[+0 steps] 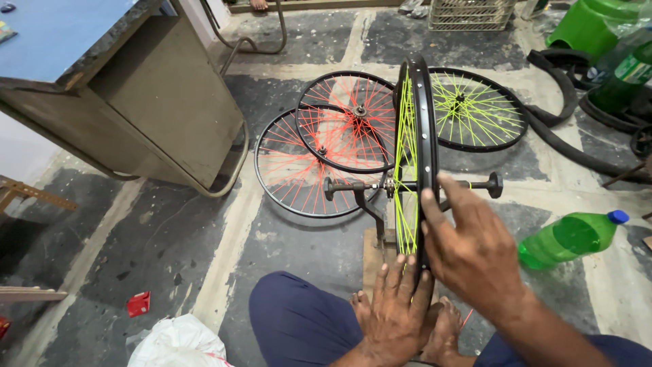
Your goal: The person sits on the floor and uses a truing stand to adjust the spokes of bicycle wheels. They tighten and loosen the spoke nipples to align the rims, rotating the wheels to check for wobbles. The person switches between a wheel with neon green spokes and one with red spokes.
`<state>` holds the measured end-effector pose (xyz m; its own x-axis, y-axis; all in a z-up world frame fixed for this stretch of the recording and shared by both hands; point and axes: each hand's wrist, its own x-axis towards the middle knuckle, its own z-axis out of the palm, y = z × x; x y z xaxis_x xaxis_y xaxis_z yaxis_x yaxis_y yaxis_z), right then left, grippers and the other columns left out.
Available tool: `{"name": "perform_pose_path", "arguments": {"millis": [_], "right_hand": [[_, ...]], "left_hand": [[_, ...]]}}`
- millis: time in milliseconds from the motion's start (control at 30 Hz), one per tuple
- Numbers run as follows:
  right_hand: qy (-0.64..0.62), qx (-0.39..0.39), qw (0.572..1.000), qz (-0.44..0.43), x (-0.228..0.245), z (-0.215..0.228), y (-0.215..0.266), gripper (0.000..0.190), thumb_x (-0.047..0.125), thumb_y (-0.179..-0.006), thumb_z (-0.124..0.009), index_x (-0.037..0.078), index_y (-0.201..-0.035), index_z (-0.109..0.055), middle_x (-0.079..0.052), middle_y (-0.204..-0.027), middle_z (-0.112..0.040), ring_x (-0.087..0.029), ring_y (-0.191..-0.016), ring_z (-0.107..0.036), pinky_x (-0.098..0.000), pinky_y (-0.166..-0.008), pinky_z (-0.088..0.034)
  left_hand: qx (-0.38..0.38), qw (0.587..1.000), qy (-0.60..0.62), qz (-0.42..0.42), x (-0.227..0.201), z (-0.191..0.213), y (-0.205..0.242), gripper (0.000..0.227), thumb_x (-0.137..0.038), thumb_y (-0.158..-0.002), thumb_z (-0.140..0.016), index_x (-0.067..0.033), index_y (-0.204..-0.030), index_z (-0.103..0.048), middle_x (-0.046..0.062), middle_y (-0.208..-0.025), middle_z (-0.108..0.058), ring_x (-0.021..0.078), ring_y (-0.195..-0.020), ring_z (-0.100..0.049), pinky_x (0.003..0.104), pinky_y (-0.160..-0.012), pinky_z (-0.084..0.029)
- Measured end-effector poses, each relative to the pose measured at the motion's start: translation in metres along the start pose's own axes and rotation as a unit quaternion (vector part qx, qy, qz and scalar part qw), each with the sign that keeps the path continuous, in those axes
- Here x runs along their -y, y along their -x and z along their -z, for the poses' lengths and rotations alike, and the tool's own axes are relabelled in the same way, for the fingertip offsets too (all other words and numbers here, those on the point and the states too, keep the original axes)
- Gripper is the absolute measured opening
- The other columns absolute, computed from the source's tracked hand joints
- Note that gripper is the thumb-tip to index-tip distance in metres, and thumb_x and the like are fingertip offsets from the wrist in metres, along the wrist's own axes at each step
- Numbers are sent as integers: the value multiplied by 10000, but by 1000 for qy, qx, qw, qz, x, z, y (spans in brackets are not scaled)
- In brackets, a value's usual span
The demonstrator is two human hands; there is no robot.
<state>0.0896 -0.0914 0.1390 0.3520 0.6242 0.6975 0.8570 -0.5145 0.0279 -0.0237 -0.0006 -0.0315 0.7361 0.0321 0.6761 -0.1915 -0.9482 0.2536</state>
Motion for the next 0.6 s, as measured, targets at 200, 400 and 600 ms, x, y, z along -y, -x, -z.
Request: {"name": "perform_pose_path", "arguments": {"millis": [200,400,600], "right_hand": [[-5,15,1000,6,10,0,31,538,170,-826,-716,14,-1331,-617,-224,-1405,-545,-395,-1163,-616,-447,-906,-530],[-2,16,1000,0,7,-4,29,590,240,-868,-685,6,-1398,-572,-248,-1444,-514,-404,-1225,-573,-472,-972,-494],[12,-4,1000,-3,-11,-17,-5,660,368,-936,-644,-17,-1461,-534,-286,-1526,-457,-416,-1296,-536,-497,-1037,-468]], "left_hand": [[-3,1000,24,14,-4,15,-18,622,-266,-933,-748,46,-1435,-556,297,-1523,-510,464,-1441,-489,612,-1175,-372],[-16,999,31,18,-7,18,-21,640,-233,-944,-745,58,-1474,-534,290,-1520,-510,447,-1446,-493,590,-1190,-379],[-10,999,43,15,-9,16,-11,606,-256,-923,-756,35,-1419,-563,307,-1501,-515,468,-1414,-501,592,-1159,-392]]}}
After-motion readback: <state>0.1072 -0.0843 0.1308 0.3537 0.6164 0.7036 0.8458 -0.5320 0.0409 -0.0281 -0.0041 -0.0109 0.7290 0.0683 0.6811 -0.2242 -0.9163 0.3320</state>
